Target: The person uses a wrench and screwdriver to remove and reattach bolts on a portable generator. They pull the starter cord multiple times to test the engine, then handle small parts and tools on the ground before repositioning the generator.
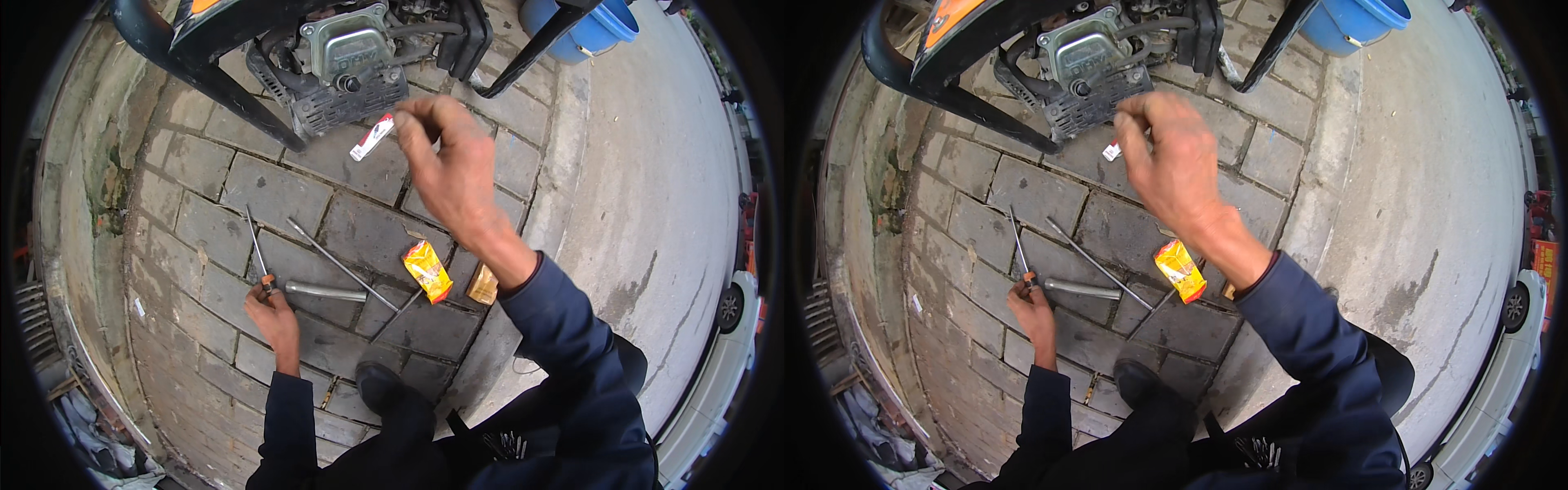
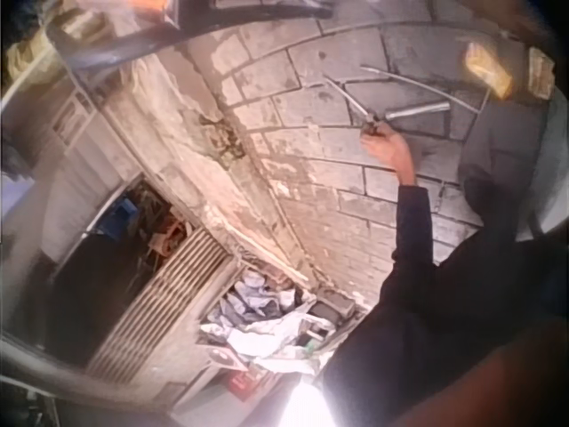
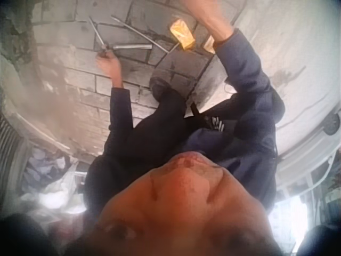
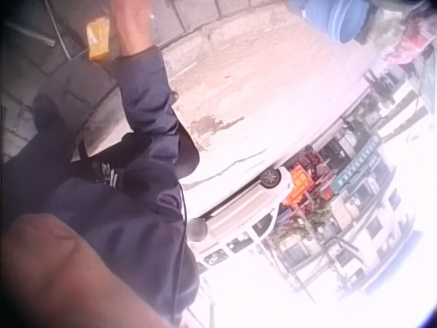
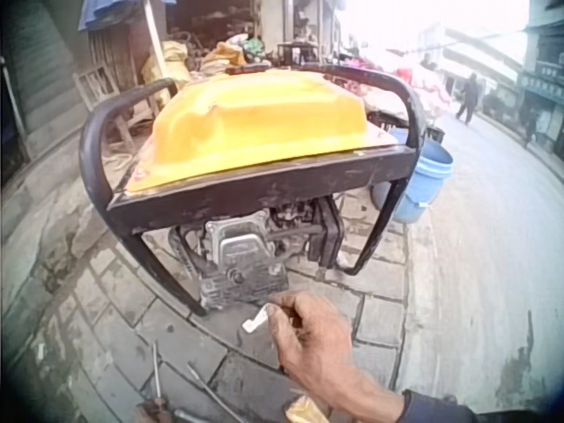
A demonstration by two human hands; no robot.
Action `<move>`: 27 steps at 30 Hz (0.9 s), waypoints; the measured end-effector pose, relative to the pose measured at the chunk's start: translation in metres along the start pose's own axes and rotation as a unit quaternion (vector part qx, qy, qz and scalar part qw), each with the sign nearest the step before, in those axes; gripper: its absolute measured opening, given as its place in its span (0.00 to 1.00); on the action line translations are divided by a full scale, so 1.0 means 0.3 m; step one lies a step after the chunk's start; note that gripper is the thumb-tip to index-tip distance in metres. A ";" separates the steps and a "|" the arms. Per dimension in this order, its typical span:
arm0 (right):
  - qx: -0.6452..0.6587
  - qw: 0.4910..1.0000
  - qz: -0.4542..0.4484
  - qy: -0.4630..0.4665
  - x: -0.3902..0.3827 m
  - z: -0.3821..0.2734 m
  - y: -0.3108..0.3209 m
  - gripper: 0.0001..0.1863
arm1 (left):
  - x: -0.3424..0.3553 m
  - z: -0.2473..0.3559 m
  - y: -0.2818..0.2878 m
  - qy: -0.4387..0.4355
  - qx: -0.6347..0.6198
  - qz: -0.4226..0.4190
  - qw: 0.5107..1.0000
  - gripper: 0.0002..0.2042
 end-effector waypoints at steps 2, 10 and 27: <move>-0.061 0.993 0.029 0.096 0.144 0.027 0.055 0.09 | 0.003 -0.002 0.004 0.005 -0.022 0.004 1.000 0.18; -0.164 0.935 -0.061 0.310 0.374 -0.007 0.069 0.07 | 0.004 0.005 0.033 0.019 -0.044 0.003 0.999 0.18; -0.114 0.971 -0.065 0.201 0.334 -0.018 0.044 0.10 | 0.004 -0.003 0.043 0.031 -0.075 -0.015 0.997 0.18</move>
Point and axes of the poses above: each hand's wrist, its own x-axis towards the middle knuckle, its own y-axis out of the back of the hand, z = x × y, the point moved 2 cm from there along x, towards the middle knuckle, and after that the axes turned 7 degrees about y, right-handed, at the moved point
